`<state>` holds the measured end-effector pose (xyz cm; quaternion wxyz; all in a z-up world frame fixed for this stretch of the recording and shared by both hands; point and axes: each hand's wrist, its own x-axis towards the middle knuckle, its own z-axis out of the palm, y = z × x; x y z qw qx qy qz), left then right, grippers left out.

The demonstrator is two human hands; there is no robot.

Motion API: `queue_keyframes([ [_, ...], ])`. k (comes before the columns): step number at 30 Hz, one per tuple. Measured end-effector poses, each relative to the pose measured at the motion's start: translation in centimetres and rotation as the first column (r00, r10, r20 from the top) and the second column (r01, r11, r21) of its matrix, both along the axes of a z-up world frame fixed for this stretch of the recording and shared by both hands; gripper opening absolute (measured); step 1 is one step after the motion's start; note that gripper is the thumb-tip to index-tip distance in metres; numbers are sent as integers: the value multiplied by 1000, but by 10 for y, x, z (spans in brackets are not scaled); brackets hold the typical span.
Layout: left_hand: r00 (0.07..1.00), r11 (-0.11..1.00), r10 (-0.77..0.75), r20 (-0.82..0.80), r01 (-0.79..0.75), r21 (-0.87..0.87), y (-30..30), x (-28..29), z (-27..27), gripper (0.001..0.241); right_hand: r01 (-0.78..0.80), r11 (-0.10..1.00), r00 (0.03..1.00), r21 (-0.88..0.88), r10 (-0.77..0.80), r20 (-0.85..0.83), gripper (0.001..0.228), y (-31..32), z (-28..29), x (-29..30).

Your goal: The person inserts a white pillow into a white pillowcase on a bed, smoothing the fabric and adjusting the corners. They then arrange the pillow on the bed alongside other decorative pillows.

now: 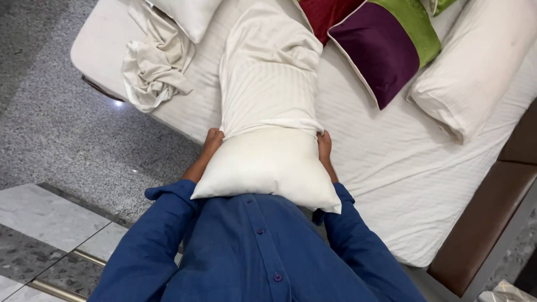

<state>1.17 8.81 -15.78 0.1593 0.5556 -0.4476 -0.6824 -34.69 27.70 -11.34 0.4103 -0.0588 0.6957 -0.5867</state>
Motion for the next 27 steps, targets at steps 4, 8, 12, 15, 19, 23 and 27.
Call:
queue_keyframes([
  [4,992,997,76,-106,-72,35,-2,5,4,25,45,922,992,-384,3,124,33,-11,15,4],
  [8,967,995,-6,-256,-19,-94,5,25,-21,24,30,880,1000,-473,-23,20,28,-10,91,17],
  [12,954,884,-291,-68,241,-401,13,24,14,28,-266,882,909,-389,96,-405,15,9,110,6],
  [15,965,956,-222,-143,187,-225,16,21,-13,31,-326,895,878,-304,168,-448,14,7,121,2],
  [19,989,978,-29,-147,58,199,18,5,9,35,-207,977,922,-42,181,-343,22,-2,101,7],
  [23,904,788,-427,-18,362,-498,43,22,24,39,-147,988,970,49,154,-190,36,26,60,3],
  [27,939,975,-200,-281,162,-155,79,32,-64,49,-106,992,991,62,110,-70,60,40,62,-5],
])
